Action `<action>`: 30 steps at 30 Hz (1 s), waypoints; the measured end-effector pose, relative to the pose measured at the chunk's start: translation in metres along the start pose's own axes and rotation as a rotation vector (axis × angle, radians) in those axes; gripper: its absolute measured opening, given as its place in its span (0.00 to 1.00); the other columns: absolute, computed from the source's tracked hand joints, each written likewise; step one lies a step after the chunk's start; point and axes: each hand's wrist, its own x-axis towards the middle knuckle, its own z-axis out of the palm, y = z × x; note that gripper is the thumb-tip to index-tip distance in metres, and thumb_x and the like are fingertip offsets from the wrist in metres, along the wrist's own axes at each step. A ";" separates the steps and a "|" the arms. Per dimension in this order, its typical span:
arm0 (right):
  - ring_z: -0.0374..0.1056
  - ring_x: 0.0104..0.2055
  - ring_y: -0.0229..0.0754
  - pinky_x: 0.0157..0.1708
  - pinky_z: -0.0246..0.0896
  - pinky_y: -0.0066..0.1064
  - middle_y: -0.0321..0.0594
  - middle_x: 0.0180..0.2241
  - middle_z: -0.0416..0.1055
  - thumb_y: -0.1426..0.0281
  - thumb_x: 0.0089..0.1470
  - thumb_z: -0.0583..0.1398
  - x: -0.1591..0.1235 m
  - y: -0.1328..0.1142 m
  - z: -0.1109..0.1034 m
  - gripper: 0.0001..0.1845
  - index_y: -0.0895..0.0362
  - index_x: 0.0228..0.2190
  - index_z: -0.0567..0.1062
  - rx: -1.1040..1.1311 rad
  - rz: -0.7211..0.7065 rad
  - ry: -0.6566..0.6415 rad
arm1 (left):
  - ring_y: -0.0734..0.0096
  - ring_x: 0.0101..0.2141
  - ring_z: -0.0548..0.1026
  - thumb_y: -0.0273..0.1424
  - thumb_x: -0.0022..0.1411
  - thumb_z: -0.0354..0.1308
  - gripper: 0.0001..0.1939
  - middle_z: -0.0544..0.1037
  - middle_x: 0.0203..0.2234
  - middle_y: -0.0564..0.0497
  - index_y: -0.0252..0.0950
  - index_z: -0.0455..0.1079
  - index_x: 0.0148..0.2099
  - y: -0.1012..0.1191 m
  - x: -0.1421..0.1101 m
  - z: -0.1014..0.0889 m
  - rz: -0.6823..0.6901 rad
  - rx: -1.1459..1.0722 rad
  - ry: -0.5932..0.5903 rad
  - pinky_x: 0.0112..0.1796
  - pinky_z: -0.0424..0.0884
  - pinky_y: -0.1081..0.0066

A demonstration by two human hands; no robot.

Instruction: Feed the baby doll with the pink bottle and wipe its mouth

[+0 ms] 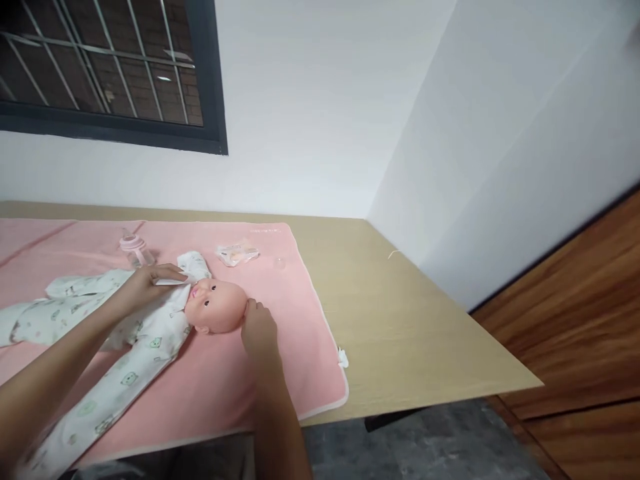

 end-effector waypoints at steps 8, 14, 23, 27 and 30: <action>0.70 0.42 0.51 0.38 0.59 0.36 0.46 0.39 0.75 0.65 0.57 0.57 0.026 0.021 0.023 0.22 0.49 0.54 0.67 0.153 -0.218 -0.079 | 0.55 0.42 0.77 0.32 0.49 0.54 0.13 0.80 0.39 0.45 0.37 0.79 0.31 0.019 -0.020 0.004 -0.016 0.029 0.031 0.45 0.72 0.62; 0.68 0.46 0.52 0.39 0.59 0.37 0.49 0.44 0.74 0.69 0.57 0.54 0.014 0.008 0.014 0.21 0.53 0.53 0.67 0.125 -0.099 -0.049 | 0.60 0.41 0.76 0.30 0.51 0.52 0.15 0.79 0.39 0.47 0.38 0.81 0.33 0.027 -0.026 0.011 0.031 0.040 0.038 0.45 0.71 0.66; 0.65 0.52 0.52 0.48 0.58 0.38 0.53 0.49 0.71 0.73 0.56 0.52 0.008 0.003 0.003 0.28 0.63 0.59 0.60 0.142 0.040 0.006 | 0.62 0.39 0.76 0.32 0.53 0.54 0.14 0.79 0.36 0.46 0.35 0.80 0.35 0.017 -0.002 0.010 0.096 -0.007 -0.014 0.42 0.70 0.68; 0.68 0.48 0.46 0.46 0.60 0.33 0.49 0.46 0.72 0.73 0.56 0.53 0.013 0.010 0.004 0.27 0.61 0.58 0.61 0.208 0.038 0.027 | 0.64 0.37 0.76 0.29 0.51 0.54 0.13 0.79 0.34 0.47 0.35 0.80 0.33 0.011 0.010 0.010 0.128 -0.021 -0.065 0.41 0.70 0.69; 0.69 0.44 0.43 0.45 0.61 0.33 0.47 0.43 0.73 0.71 0.57 0.52 0.013 0.014 0.003 0.27 0.59 0.58 0.61 0.247 0.022 0.033 | 0.63 0.37 0.77 0.29 0.52 0.54 0.13 0.79 0.33 0.46 0.34 0.80 0.34 0.008 0.016 0.005 0.165 -0.034 -0.093 0.41 0.71 0.68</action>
